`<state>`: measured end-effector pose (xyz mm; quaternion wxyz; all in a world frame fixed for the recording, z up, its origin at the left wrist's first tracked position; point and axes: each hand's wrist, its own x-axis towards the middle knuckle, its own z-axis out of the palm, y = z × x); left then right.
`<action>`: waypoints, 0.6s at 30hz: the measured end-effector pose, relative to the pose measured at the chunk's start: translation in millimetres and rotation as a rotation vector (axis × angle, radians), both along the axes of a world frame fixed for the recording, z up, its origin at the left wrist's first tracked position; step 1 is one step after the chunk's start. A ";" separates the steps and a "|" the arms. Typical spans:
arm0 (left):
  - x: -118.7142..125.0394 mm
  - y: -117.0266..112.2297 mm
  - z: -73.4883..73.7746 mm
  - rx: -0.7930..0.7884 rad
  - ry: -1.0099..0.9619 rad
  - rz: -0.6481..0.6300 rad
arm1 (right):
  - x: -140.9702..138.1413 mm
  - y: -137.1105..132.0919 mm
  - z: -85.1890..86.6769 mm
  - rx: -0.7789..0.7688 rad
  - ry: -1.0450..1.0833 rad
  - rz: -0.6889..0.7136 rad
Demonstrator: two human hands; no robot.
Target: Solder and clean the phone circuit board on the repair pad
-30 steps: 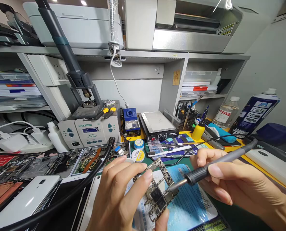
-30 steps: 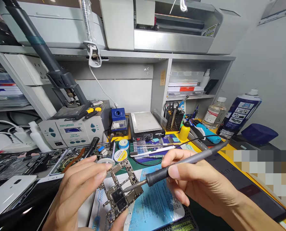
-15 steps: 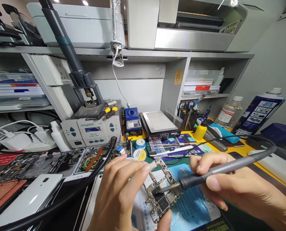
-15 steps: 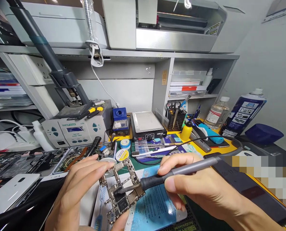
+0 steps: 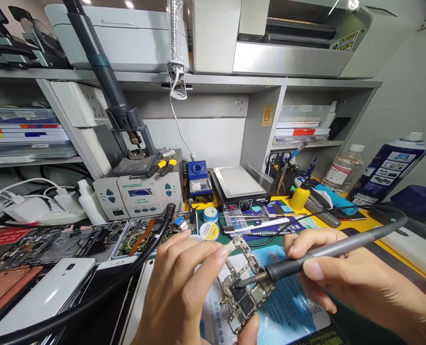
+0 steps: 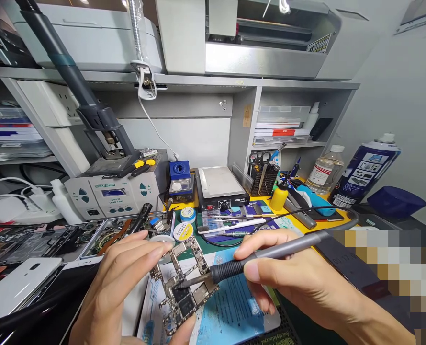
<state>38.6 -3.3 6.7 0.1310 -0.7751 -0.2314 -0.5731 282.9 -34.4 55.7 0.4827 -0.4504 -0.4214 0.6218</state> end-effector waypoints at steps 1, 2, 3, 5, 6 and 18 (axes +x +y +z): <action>-0.5 0.3 -0.3 0.008 0.008 -0.003 | -0.5 -0.3 0.3 -0.005 -0.003 -0.005; -0.9 0.6 -0.5 0.015 0.014 -0.005 | -0.5 -0.4 0.2 -0.008 -0.006 -0.007; -1.3 1.0 -0.7 0.020 0.020 -0.006 | -0.2 -0.1 -0.4 -0.010 -0.008 -0.007; -1.7 1.7 -0.9 0.026 0.024 -0.002 | 1.4 1.1 -2.7 -0.018 -0.009 -0.003; -1.8 2.0 -1.0 0.028 0.023 0.001 | 2.5 2.0 -4.2 -0.018 -0.007 0.005; 0.9 1.3 0.2 0.017 0.001 0.022 | 10.7 6.5 -14.0 0.039 0.010 0.086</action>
